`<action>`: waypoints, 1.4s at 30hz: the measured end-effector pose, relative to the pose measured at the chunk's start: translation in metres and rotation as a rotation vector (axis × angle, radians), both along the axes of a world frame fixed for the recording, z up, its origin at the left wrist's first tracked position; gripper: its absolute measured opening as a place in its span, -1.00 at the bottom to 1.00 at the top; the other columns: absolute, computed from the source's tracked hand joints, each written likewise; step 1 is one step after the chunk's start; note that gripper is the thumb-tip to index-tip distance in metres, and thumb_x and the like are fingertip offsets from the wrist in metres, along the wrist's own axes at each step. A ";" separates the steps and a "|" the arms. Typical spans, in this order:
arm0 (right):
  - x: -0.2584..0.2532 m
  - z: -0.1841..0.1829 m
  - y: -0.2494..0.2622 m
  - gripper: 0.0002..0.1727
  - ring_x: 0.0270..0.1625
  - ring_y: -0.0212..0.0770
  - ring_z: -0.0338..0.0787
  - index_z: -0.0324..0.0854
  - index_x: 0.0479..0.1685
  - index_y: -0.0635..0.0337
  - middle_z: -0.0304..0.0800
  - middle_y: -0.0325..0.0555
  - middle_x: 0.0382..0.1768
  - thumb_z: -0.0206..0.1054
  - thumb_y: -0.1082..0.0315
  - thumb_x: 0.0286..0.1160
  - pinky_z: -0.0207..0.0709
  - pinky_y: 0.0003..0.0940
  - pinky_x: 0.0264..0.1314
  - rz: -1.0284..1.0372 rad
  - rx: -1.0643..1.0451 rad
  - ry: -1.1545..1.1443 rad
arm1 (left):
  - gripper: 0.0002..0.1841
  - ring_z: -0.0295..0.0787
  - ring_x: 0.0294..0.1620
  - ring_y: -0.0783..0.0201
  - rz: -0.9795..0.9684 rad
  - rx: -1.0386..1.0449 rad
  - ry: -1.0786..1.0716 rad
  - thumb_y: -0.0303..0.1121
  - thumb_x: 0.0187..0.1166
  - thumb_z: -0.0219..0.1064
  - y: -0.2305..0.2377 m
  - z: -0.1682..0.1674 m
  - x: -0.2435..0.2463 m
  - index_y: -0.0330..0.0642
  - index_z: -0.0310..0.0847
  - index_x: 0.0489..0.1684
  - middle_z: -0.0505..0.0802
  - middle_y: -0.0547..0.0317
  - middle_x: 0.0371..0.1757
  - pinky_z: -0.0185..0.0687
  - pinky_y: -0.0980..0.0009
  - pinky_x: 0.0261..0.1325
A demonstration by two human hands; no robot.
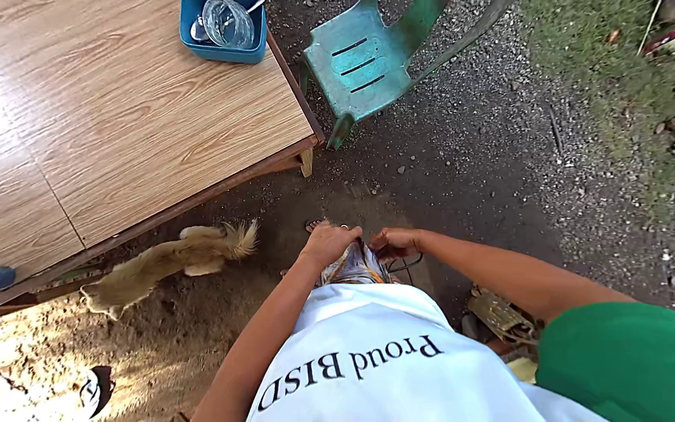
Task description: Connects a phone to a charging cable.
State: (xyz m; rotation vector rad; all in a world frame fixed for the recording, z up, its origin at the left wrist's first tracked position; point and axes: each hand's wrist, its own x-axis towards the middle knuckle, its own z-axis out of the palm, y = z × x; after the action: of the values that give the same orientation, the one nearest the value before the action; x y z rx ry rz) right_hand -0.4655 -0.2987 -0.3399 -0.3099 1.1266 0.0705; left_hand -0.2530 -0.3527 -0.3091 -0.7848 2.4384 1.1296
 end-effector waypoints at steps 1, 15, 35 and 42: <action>0.002 0.002 0.008 -0.73 -0.34 -0.44 0.76 0.52 -0.02 0.19 0.71 -0.29 -0.36 -0.12 0.37 0.90 0.68 -0.51 -0.12 -0.098 0.036 0.007 | -0.65 0.82 0.15 -0.21 0.026 -0.004 0.020 -0.34 0.87 -0.05 0.005 -0.002 -0.001 -0.18 0.62 0.36 0.87 -0.23 0.04 0.54 -0.12 0.29; -0.055 0.032 0.002 -0.35 0.18 -0.26 0.78 0.30 0.64 0.34 0.71 0.06 0.34 -0.06 0.72 0.46 0.65 -0.30 0.26 0.147 0.036 -0.077 | -0.49 0.53 0.54 -0.17 0.178 0.302 -0.155 -0.12 0.83 -0.15 0.031 0.017 -0.009 -0.23 0.70 0.26 0.70 -0.23 0.41 0.31 -0.20 0.50; -0.009 0.030 0.010 -0.84 -0.49 -0.37 0.56 0.61 -0.13 0.39 0.63 -0.13 -0.42 0.16 0.48 0.73 0.53 -0.39 -0.37 0.696 -0.191 0.089 | -0.35 0.77 0.34 -0.01 1.413 1.397 0.989 0.23 0.79 -0.24 0.008 0.053 0.016 -0.01 0.34 0.60 0.70 -0.06 0.47 0.75 0.09 0.29; 0.035 0.042 0.014 -0.70 0.20 0.31 0.74 0.63 0.15 0.59 0.73 0.47 0.09 0.14 0.47 0.76 0.48 0.25 0.34 0.996 -0.517 0.145 | -0.36 0.77 0.33 -0.01 1.432 1.428 0.997 0.20 0.82 -0.29 0.012 0.056 0.022 -0.02 0.34 0.59 0.71 -0.08 0.46 0.76 0.10 0.29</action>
State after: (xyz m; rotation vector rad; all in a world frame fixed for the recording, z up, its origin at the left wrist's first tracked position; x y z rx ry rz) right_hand -0.4307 -0.2848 -0.2981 -1.3270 1.0259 0.6937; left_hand -0.2315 -0.3407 -0.2532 -1.4470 0.2059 3.5457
